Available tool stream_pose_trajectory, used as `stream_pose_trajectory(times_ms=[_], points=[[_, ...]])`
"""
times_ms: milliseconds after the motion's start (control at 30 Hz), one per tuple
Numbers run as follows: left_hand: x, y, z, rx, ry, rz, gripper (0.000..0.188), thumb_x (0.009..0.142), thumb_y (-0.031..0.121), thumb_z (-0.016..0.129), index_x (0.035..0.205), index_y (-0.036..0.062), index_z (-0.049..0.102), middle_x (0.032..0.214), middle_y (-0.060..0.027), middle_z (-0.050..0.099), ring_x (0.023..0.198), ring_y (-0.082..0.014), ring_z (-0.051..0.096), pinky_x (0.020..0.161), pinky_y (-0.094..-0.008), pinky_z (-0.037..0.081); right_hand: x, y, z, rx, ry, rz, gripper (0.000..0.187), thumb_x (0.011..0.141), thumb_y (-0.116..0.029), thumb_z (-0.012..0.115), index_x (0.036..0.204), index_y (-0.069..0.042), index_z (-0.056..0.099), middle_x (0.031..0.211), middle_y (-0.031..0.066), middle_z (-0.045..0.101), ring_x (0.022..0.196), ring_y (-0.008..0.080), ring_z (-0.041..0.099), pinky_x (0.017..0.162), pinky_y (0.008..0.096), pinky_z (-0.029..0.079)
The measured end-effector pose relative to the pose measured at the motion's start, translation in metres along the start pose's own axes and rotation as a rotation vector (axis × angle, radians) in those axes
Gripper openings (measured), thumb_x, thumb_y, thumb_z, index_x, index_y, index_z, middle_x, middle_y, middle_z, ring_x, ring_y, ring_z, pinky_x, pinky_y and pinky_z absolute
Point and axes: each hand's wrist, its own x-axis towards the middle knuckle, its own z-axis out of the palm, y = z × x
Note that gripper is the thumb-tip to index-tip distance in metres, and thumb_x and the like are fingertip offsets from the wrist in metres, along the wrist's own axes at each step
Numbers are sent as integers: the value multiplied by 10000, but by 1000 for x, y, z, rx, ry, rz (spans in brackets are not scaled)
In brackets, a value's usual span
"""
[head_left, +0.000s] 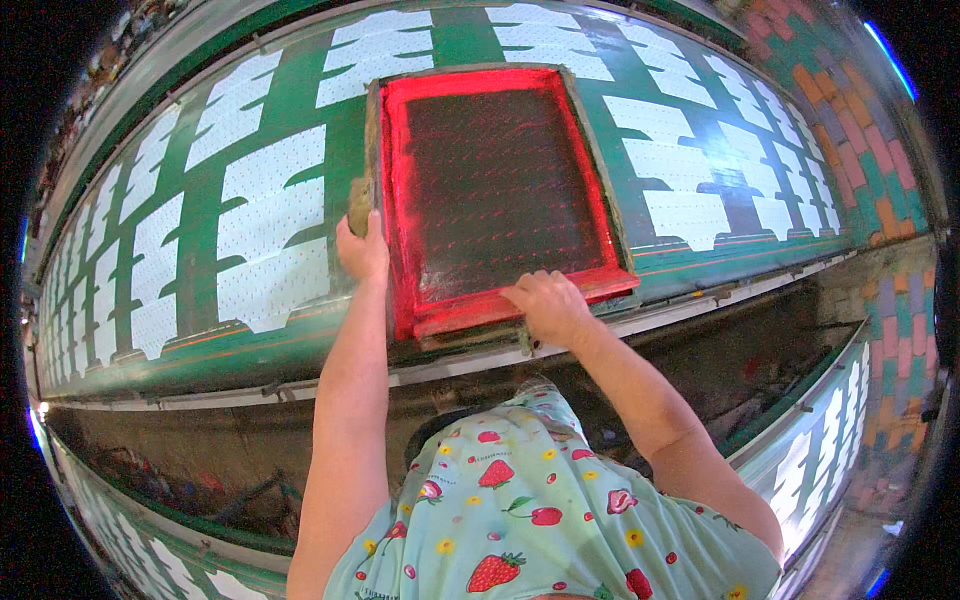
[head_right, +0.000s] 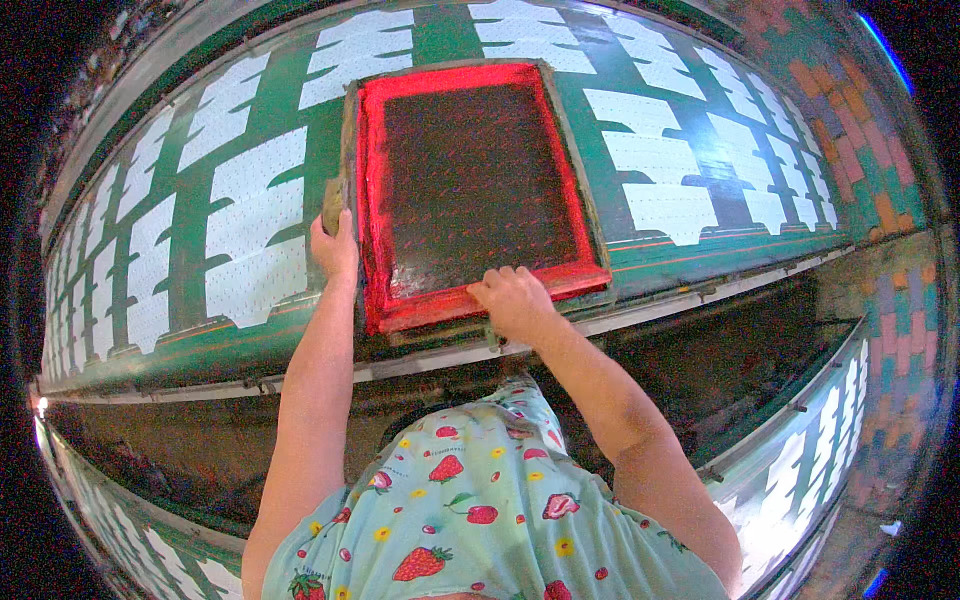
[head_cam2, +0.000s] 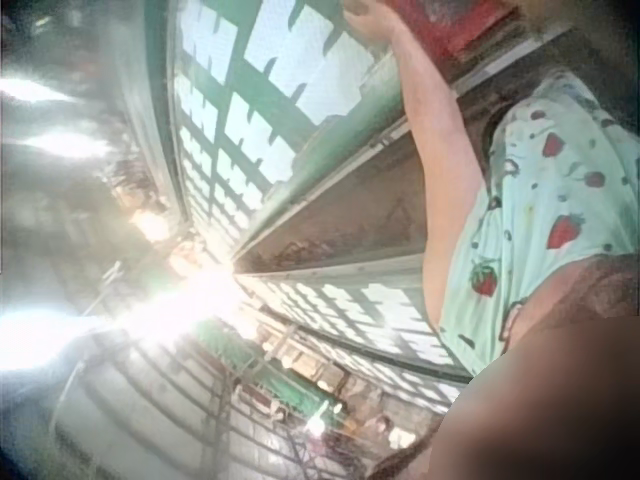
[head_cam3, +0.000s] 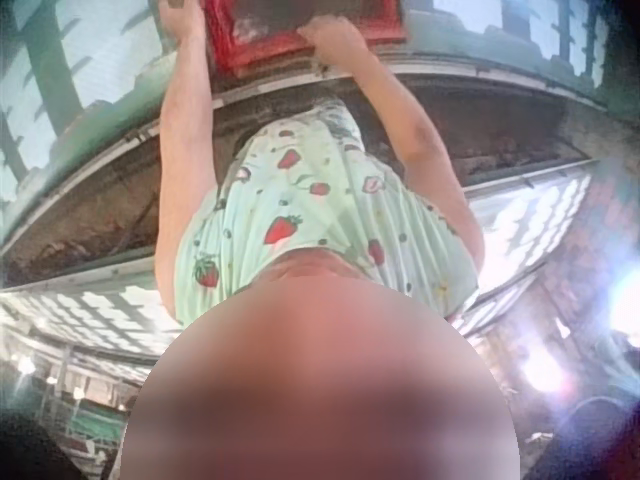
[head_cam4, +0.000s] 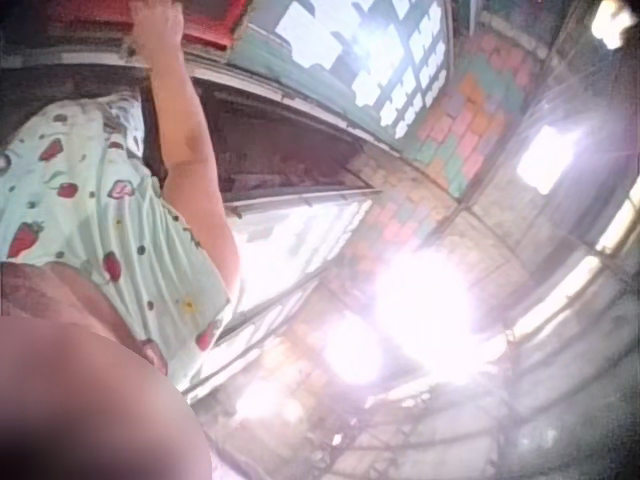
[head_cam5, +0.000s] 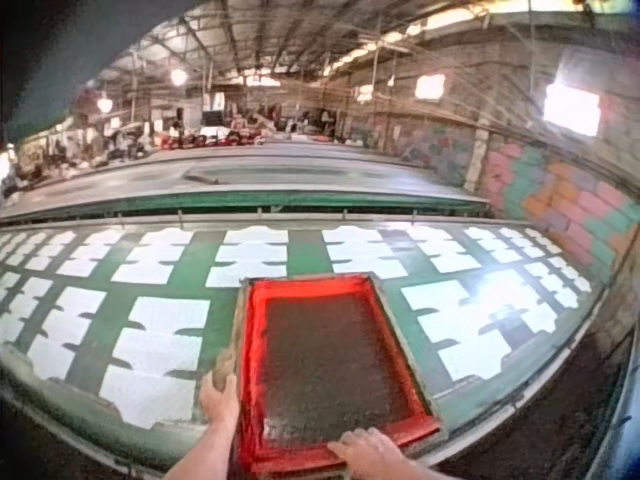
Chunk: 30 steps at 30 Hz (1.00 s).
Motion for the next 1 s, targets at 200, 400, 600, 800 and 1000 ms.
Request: stream_pose_trajectory(times_ms=[200,400,600,800,1000], points=[[5,-3,1,151,-6,-4,587,879,390,928,1306,29,749,1161,-217,810,1086,-394,778,1007,-497,583,-33,5,8,216,179,-114,535,943,-471,808,1313,-87,769,1219,140,727,1199,357,680,1059,526,530],[11,-6,3,161,-2,-75,501,887,343,931,1223,0,789,1137,-198,822,1049,-357,785,966,-473,591,-63,91,10,539,294,-86,437,960,-341,840,1288,-59,783,1359,160,753,1292,374,689,1110,520,538],[7,6,1,87,-38,-128,474,927,300,916,1239,-30,781,1141,-156,828,997,-251,762,927,-410,582,-76,222,35,895,515,543,400,1041,-219,776,1398,-44,730,1385,169,719,1301,353,689,1126,468,538],[6,13,-1,-7,-76,-186,401,958,225,890,1247,-31,781,1122,-110,817,988,-211,737,912,-380,565,-54,277,69,1185,533,388,661,1167,-353,607,1697,1,431,1645,208,528,1554,343,505,1290,471,377],[4,20,-2,-59,-93,-259,358,974,191,877,1240,-27,778,1137,-90,801,997,-185,723,920,-361,560,-1,272,76,1464,699,261,776,1167,-382,556,1766,13,262,1776,241,383,1686,350,309,1384,479,186]])
